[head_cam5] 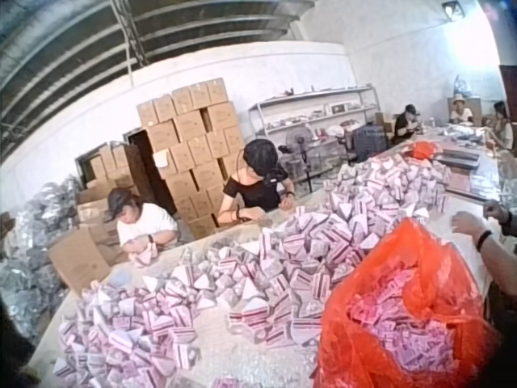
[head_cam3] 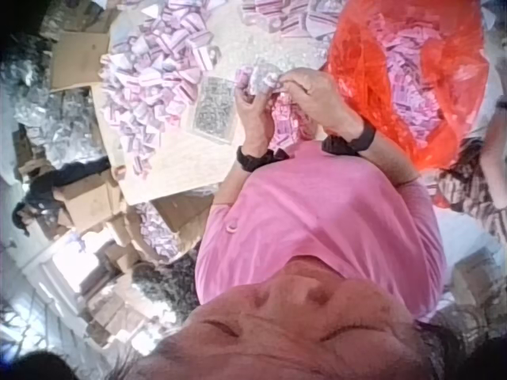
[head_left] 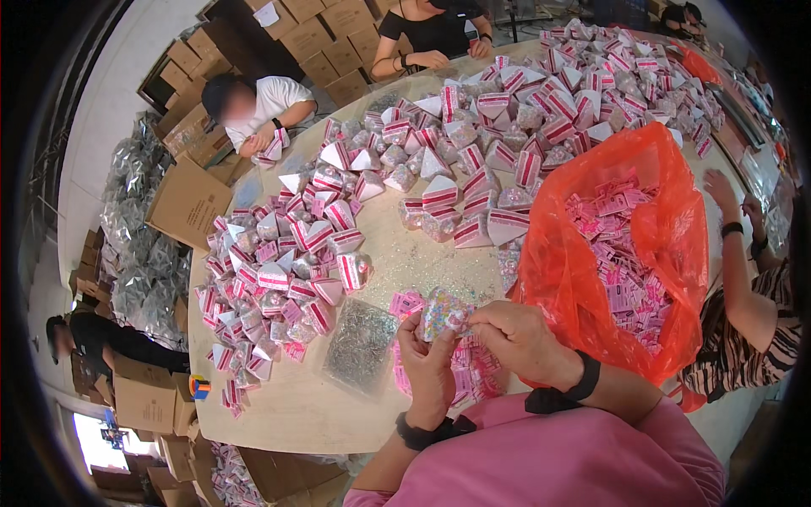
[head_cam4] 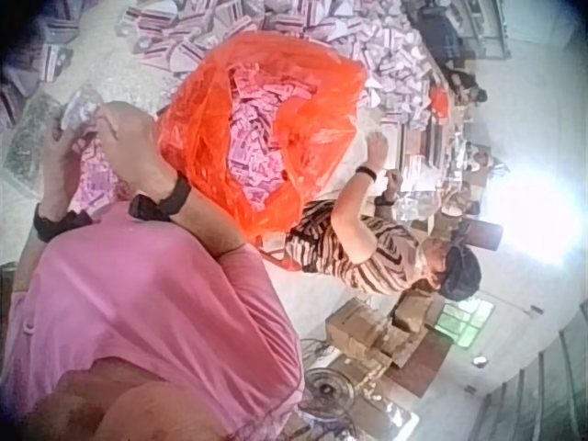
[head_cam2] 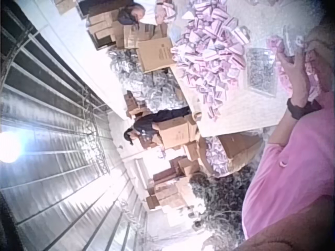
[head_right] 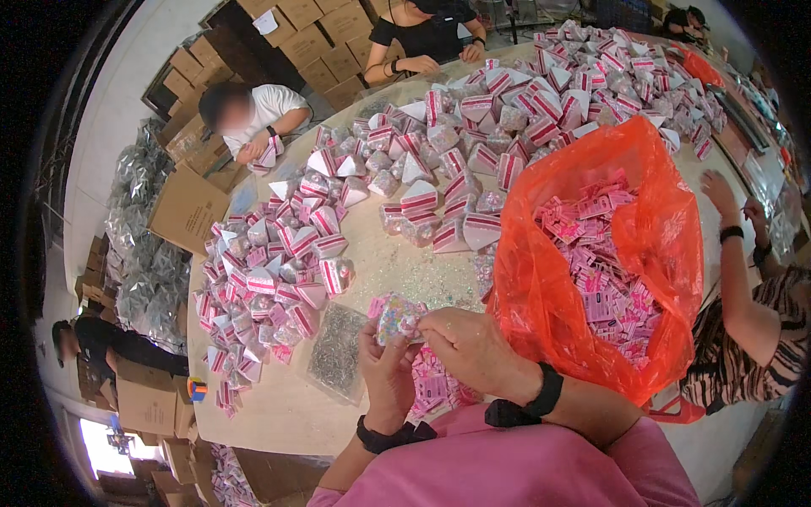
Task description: The recorder is packing small pink and white sachets or packets into small triangular cardboard containers at a production table.
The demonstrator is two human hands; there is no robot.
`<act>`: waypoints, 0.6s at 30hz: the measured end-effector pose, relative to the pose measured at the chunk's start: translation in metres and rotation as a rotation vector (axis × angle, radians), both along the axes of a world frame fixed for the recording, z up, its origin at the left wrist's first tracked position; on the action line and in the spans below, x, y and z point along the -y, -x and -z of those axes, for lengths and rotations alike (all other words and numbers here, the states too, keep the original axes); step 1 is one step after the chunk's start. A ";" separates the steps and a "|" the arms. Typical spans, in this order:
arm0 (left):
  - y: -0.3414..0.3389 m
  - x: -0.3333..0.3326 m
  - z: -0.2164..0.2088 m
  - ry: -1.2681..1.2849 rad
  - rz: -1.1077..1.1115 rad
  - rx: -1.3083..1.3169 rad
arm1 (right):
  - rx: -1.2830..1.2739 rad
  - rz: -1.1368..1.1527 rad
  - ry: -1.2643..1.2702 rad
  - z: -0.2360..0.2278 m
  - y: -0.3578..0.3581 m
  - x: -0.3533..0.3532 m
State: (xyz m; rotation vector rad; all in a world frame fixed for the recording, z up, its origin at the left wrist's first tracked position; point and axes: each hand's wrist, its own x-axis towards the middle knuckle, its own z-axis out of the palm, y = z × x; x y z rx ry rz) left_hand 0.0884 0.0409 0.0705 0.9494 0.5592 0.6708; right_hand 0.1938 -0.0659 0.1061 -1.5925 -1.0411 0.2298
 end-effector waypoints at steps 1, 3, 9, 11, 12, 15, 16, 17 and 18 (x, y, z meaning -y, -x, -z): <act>0.000 0.000 0.000 -0.015 -0.004 -0.001 | 0.001 -0.001 0.000 0.000 0.000 0.000; -0.001 0.001 0.002 -0.044 -0.012 -0.004 | 0.002 0.003 -0.001 0.000 -0.001 0.000; -0.002 0.002 0.004 -0.088 -0.019 -0.024 | -0.015 0.014 0.003 0.003 -0.002 0.001; -0.001 0.003 0.003 -0.130 -0.028 -0.028 | -0.025 0.006 0.020 0.002 -0.002 0.001; -0.001 0.003 0.003 -0.151 -0.032 -0.029 | -0.021 0.008 0.028 0.002 -0.002 0.001; 0.000 0.002 0.003 -0.150 -0.026 -0.028 | -0.009 0.016 0.045 0.002 -0.002 0.002; 0.000 0.003 0.001 -0.174 -0.036 -0.041 | -0.005 0.022 0.047 0.002 -0.003 0.002; 0.000 0.004 -0.002 -0.198 -0.046 -0.055 | -0.002 0.027 0.049 0.002 -0.003 0.002; -0.001 0.004 -0.003 -0.222 -0.055 -0.068 | -0.002 0.033 0.050 0.002 -0.003 0.002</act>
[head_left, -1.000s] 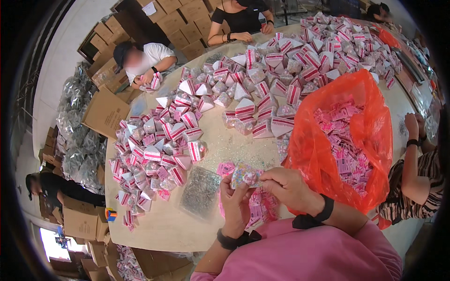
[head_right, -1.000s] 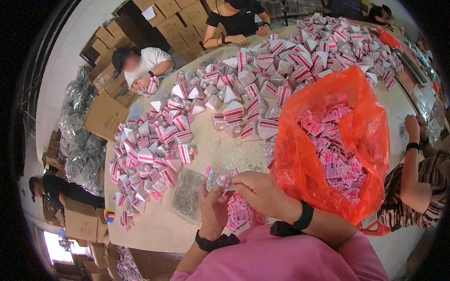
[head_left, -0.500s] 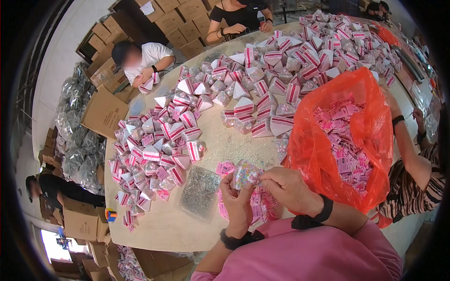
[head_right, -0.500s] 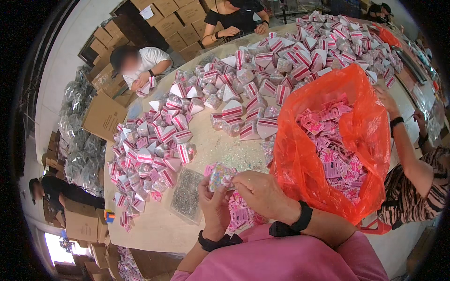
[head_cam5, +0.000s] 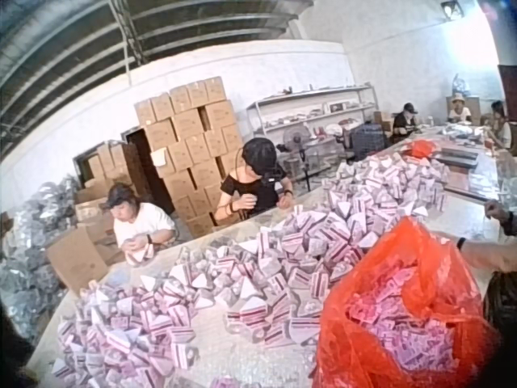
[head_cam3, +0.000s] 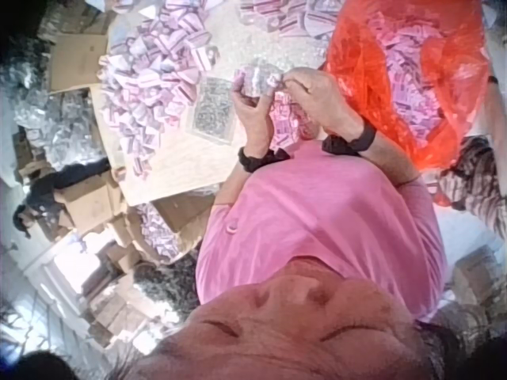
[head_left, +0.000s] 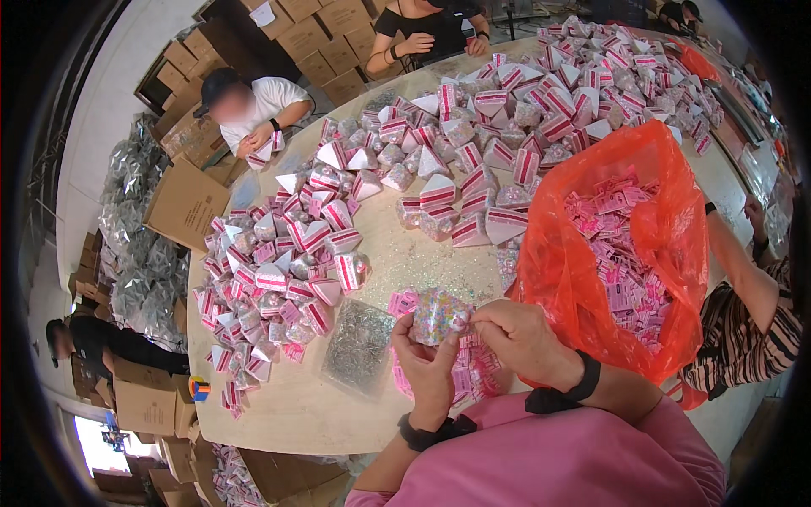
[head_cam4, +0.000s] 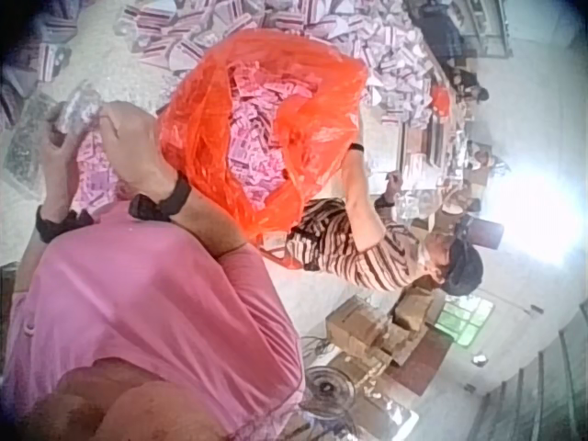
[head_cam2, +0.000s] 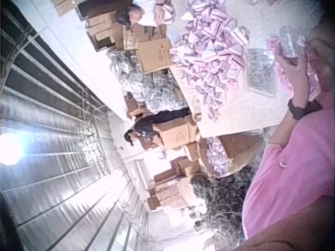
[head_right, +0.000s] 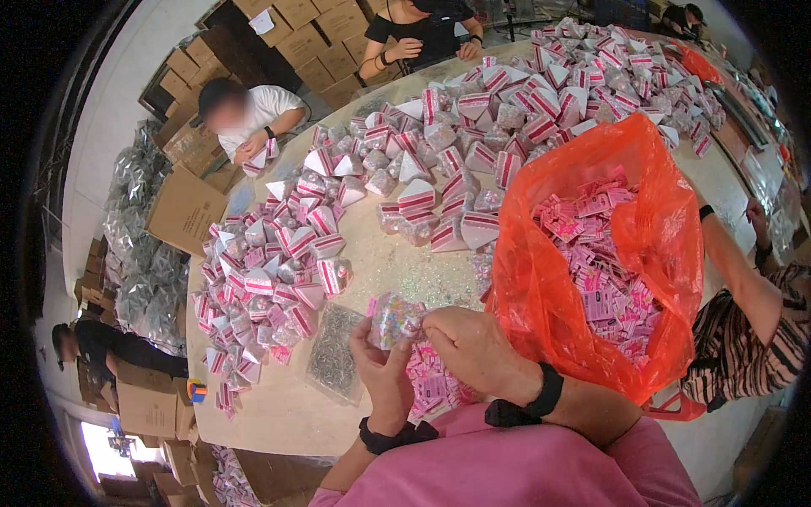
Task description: The recorder is packing small pink and white sachets or packets into small triangular cardboard containers at a production table.
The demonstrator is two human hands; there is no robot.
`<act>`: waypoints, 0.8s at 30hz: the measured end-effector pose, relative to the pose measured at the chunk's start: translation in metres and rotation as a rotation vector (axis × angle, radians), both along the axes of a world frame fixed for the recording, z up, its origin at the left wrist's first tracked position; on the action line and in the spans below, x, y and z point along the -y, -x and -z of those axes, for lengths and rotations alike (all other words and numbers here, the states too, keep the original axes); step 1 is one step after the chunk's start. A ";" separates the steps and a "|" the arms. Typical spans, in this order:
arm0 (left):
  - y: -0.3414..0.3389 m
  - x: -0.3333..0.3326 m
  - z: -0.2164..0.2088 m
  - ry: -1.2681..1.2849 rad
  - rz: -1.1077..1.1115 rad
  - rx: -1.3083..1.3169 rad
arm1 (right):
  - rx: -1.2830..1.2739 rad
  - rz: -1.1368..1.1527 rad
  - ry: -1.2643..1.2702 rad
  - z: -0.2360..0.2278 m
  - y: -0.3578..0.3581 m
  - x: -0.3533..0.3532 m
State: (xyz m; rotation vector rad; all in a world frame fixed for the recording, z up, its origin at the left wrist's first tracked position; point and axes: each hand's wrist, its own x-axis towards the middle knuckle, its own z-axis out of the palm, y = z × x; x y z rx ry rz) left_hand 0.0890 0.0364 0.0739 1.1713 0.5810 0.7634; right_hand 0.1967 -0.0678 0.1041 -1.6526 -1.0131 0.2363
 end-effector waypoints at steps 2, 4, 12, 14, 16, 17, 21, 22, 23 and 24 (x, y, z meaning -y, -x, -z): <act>0.002 -0.002 0.006 -0.017 -0.007 -0.003 | -0.001 0.009 -0.001 0.000 0.001 0.000; 0.002 -0.002 0.007 -0.032 -0.007 -0.006 | 0.007 0.010 -0.005 0.000 0.001 0.000; 0.003 -0.002 0.009 0.052 0.030 0.014 | -0.020 0.007 -0.007 -0.001 0.002 0.000; 0.000 -0.001 0.006 0.045 0.027 0.044 | -0.030 -0.004 -0.005 0.000 0.002 -0.001; -0.002 -0.001 0.007 0.024 0.048 0.050 | -0.030 -0.003 0.005 0.001 0.002 0.000; -0.002 -0.002 0.009 0.006 0.071 0.040 | -0.030 -0.001 0.010 0.001 0.002 0.000; 0.001 -0.005 0.009 0.247 0.123 0.180 | -0.025 -0.006 -0.001 0.000 0.002 0.000; 0.002 -0.006 0.009 0.201 0.129 0.107 | -0.016 -0.010 0.004 0.000 0.002 0.000; 0.002 -0.007 0.010 0.154 0.135 0.035 | -0.006 -0.014 0.010 0.000 0.003 0.000; 0.002 -0.008 0.010 0.107 0.140 -0.038 | 0.013 -0.016 0.004 0.001 0.003 0.000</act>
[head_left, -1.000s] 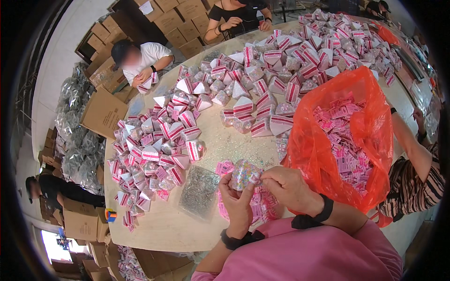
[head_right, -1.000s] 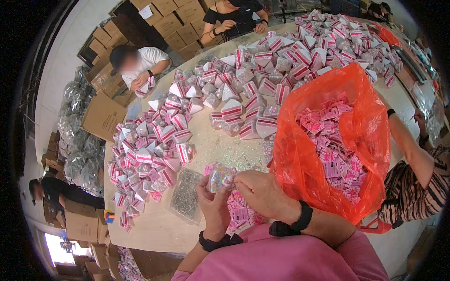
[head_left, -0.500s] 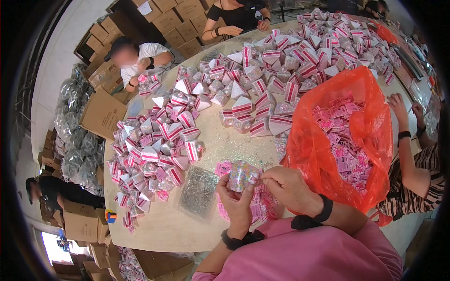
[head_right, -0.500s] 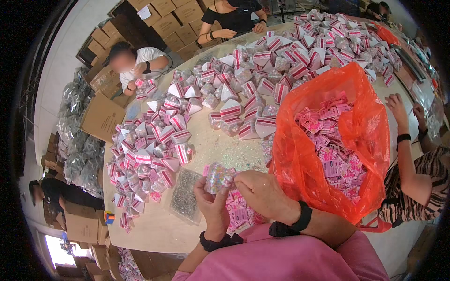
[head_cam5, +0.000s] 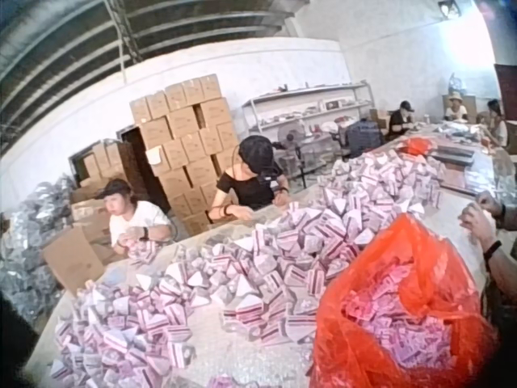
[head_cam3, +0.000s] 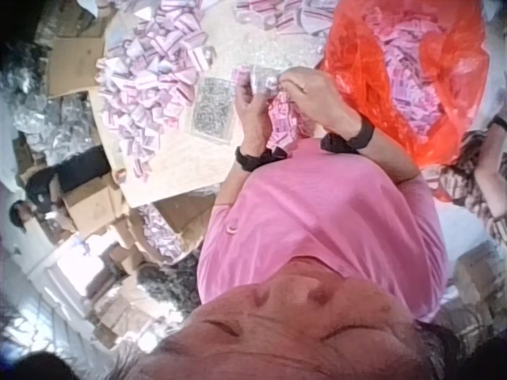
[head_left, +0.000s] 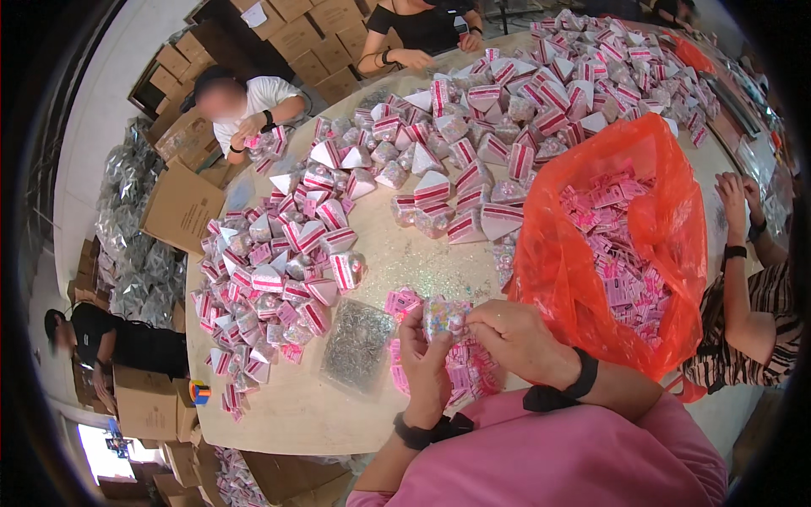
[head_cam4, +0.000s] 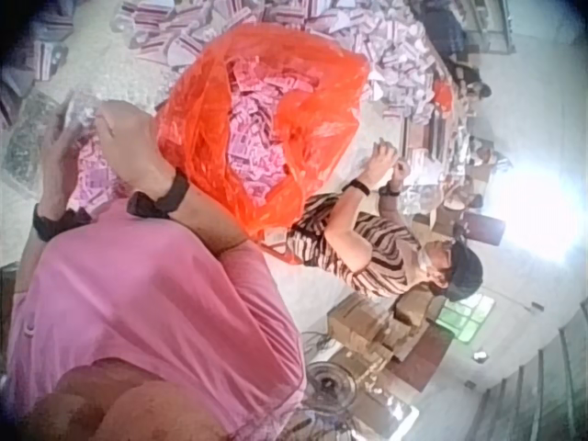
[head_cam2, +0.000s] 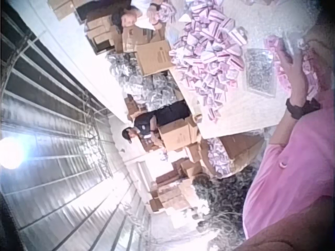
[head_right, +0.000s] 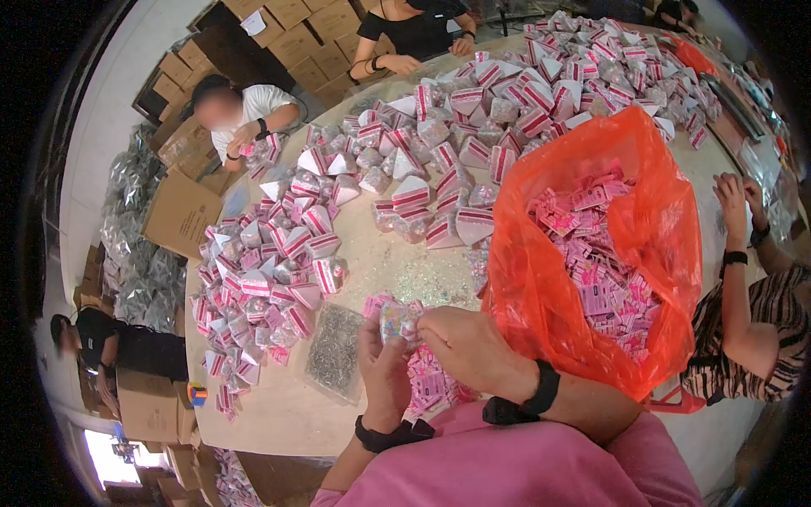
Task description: The recorder is packing small pink and white sachets or packets into small triangular cardboard containers at a production table.
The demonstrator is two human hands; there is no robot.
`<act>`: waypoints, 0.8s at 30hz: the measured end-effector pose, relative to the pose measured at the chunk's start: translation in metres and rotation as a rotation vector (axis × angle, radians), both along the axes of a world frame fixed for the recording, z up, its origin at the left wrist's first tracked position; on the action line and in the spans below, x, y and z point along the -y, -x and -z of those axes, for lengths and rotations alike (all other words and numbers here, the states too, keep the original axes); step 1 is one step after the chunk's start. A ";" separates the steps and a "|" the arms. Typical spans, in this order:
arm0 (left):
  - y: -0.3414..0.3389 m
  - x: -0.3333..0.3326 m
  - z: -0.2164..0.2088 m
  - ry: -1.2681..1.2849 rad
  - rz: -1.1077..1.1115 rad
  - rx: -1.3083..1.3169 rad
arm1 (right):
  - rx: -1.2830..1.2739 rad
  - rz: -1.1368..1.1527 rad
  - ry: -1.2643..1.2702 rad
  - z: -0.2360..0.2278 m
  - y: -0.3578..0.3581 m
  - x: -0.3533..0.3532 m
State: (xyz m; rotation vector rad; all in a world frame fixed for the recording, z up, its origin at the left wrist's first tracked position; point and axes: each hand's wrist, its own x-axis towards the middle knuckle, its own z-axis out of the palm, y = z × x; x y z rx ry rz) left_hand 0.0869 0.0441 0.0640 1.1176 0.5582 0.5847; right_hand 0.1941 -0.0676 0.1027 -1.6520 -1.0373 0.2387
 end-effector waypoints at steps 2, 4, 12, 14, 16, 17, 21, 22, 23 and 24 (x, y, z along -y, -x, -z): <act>0.000 -0.001 0.003 0.094 0.030 0.020 | 0.038 0.003 -0.008 0.006 -0.002 0.001; -0.001 -0.001 0.003 0.187 0.066 0.060 | -0.074 0.022 0.004 0.007 -0.007 0.002; -0.005 0.003 -0.005 0.282 0.121 0.093 | -0.170 0.039 -0.035 0.001 -0.004 0.003; -0.003 0.001 -0.001 0.321 0.182 0.105 | -0.154 0.031 -0.026 0.001 -0.006 0.002; -0.003 0.001 -0.002 0.359 0.206 0.095 | -0.100 0.035 -0.056 0.004 -0.007 0.001; -0.004 0.002 -0.007 0.376 0.200 0.079 | -0.073 0.037 -0.070 0.005 -0.008 0.000; -0.006 -0.007 0.006 0.373 0.232 0.059 | -0.009 0.011 -0.062 0.005 -0.012 -0.001; -0.003 -0.007 0.010 0.363 0.242 0.049 | -0.003 0.010 -0.057 0.004 -0.013 -0.001; -0.002 -0.007 0.011 0.352 0.252 0.039 | 0.003 0.009 -0.052 0.003 -0.013 -0.001; -0.002 -0.006 0.011 0.341 0.265 0.029 | 0.002 0.006 -0.069 0.003 -0.014 -0.002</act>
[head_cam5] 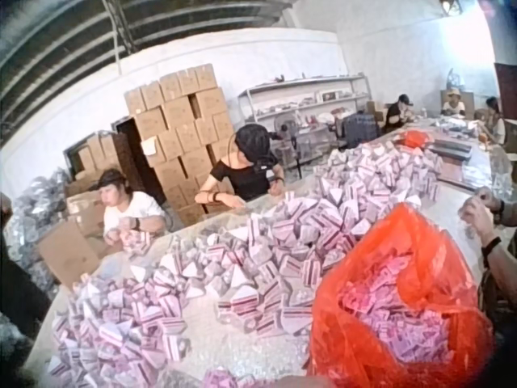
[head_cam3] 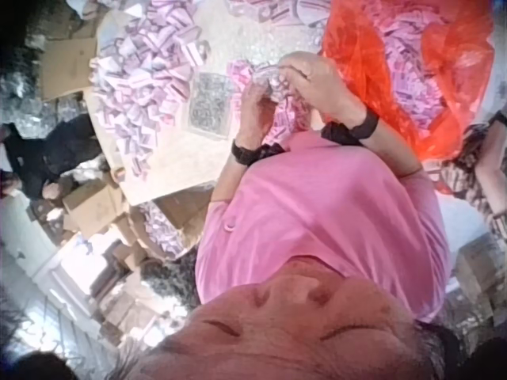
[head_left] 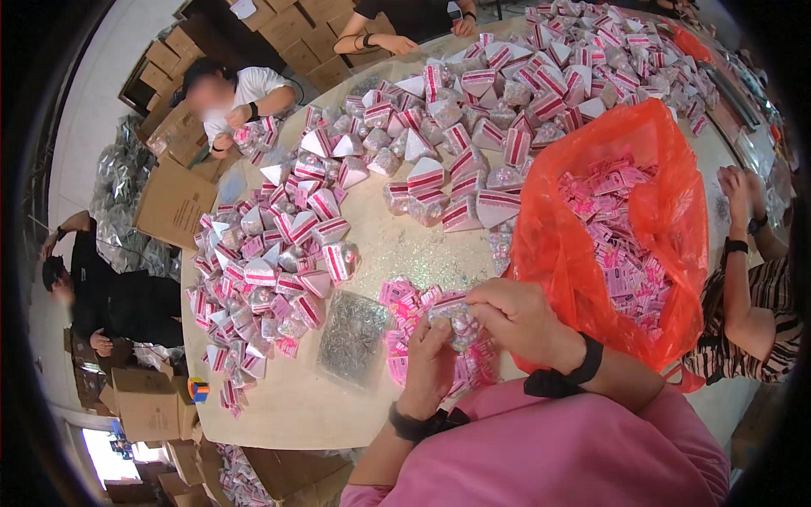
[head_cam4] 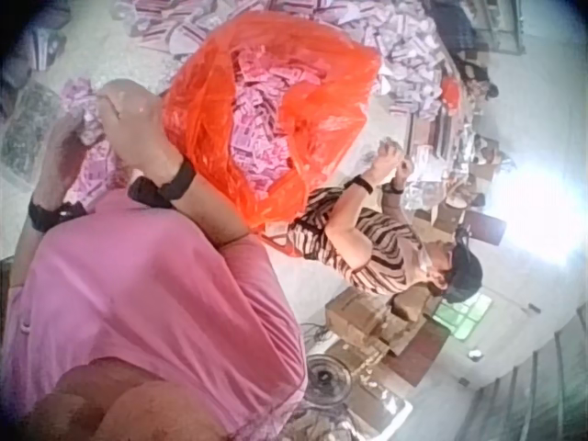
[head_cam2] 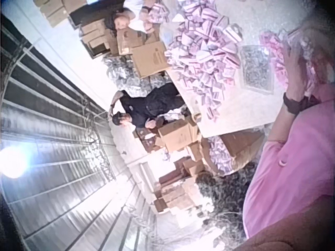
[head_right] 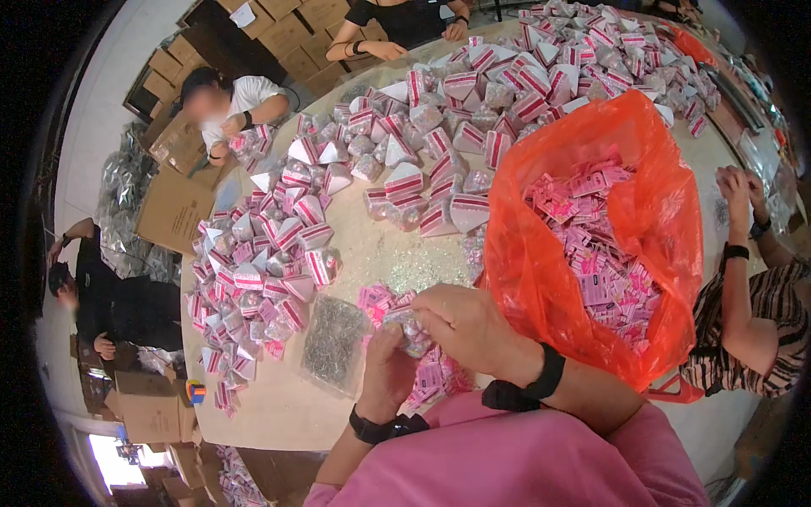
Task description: The recorder is packing small pink and white sachets or packets into small triangular cardboard containers at a production table.
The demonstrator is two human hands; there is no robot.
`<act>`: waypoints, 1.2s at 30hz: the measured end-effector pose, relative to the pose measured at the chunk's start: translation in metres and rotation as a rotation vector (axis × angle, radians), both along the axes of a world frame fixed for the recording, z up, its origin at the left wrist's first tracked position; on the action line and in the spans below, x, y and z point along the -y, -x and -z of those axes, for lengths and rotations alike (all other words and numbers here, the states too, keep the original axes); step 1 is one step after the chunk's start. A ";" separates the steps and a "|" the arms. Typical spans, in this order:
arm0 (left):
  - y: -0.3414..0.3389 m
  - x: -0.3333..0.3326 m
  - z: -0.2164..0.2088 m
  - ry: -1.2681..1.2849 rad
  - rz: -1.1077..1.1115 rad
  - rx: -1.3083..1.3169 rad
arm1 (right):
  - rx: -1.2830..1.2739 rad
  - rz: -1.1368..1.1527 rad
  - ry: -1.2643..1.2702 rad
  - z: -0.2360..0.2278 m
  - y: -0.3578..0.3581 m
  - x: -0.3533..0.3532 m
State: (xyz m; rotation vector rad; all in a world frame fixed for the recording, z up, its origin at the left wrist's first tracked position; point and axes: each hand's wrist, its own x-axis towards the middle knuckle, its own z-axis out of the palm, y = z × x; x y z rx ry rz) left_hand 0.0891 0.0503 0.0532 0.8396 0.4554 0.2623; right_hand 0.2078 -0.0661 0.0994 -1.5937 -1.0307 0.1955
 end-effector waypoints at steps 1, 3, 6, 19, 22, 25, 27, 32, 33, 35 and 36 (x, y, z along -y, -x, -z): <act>0.001 -0.001 0.004 0.074 -0.003 -0.007 | -0.001 -0.002 -0.017 0.000 -0.001 0.000; 0.004 -0.004 0.012 0.219 -0.015 -0.018 | 0.004 -0.001 -0.024 -0.001 0.000 -0.001; -0.001 -0.003 0.002 0.414 -0.023 0.096 | 0.009 0.023 0.006 -0.003 0.004 0.001; -0.005 0.001 0.005 0.275 -0.071 0.150 | -0.010 0.007 0.018 0.002 0.008 -0.002; -0.004 0.001 0.005 0.224 -0.087 0.160 | -0.003 -0.004 0.045 0.003 0.008 -0.001; -0.005 0.002 0.001 0.165 -0.102 0.140 | -0.004 -0.002 0.057 0.003 0.008 -0.001; -0.008 0.005 -0.005 0.097 -0.115 0.121 | -0.004 0.004 0.059 0.004 0.008 -0.001; -0.008 0.007 -0.006 0.023 -0.150 0.097 | 0.000 -0.009 0.098 0.001 0.006 0.002; -0.009 0.008 -0.005 0.012 -0.157 0.092 | 0.000 -0.007 0.094 0.002 0.006 0.002; -0.009 0.008 -0.004 0.003 -0.177 0.110 | 0.000 -0.003 0.083 0.003 0.006 0.003; -0.009 0.007 -0.003 -0.001 -0.186 0.119 | 0.001 -0.007 0.100 0.003 0.005 0.003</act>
